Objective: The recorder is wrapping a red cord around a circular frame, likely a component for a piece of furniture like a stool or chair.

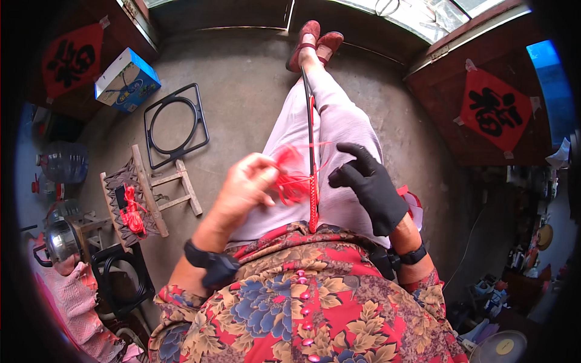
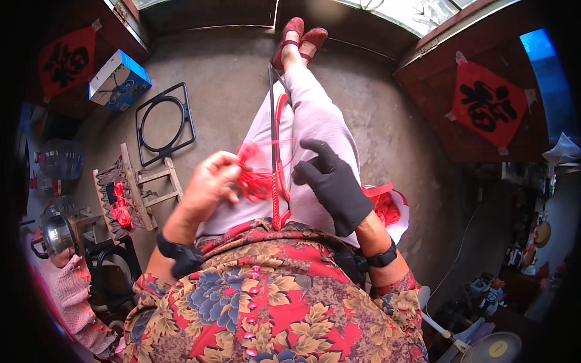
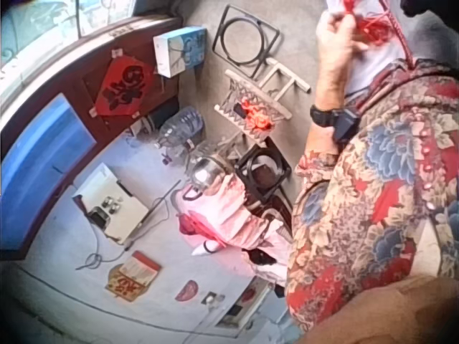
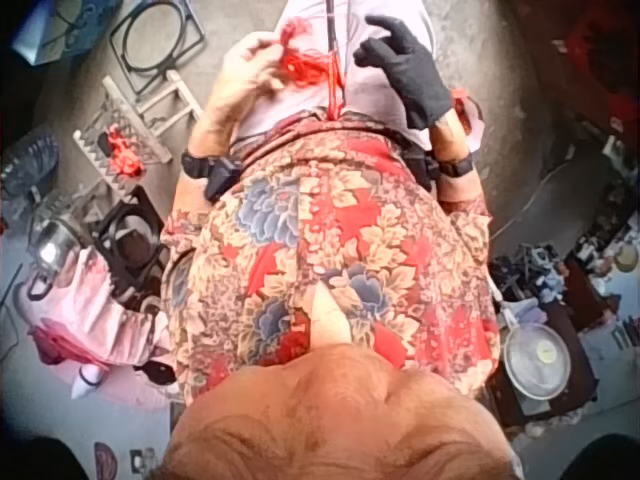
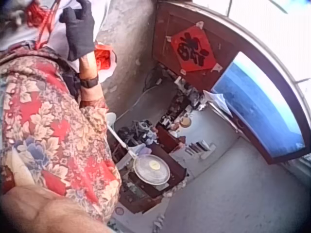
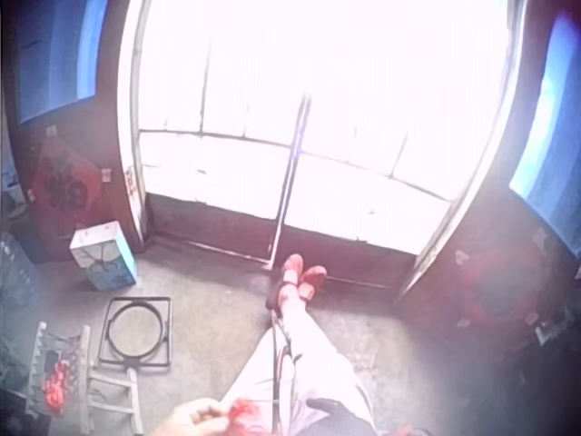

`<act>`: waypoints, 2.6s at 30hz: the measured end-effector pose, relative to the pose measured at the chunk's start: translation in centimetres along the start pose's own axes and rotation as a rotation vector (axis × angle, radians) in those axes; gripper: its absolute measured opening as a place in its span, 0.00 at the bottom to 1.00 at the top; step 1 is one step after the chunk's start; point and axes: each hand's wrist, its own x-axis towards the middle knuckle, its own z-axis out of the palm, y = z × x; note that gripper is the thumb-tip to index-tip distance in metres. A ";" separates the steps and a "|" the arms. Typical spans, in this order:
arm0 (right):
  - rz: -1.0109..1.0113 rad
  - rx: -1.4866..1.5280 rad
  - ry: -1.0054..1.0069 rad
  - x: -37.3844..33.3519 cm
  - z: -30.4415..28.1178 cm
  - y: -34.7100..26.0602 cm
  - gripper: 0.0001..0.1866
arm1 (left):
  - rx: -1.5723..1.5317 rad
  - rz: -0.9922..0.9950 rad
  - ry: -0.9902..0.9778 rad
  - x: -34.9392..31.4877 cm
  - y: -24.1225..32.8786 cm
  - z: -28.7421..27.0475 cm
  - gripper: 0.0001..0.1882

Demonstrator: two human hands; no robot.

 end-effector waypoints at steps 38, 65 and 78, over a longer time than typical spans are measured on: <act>-0.393 -0.250 0.079 0.9 -1.4 3.4 0.10 | 0.472 0.489 0.134 -2.2 4.0 0.7 0.11; -0.355 -0.014 0.040 -6.9 -1.0 -5.8 0.09 | -0.533 -0.185 -0.593 -1.1 2.6 5.1 0.37; -0.140 0.538 0.087 -3.3 -1.5 -4.4 0.08 | -0.273 -0.023 -0.284 -1.2 2.6 4.9 0.28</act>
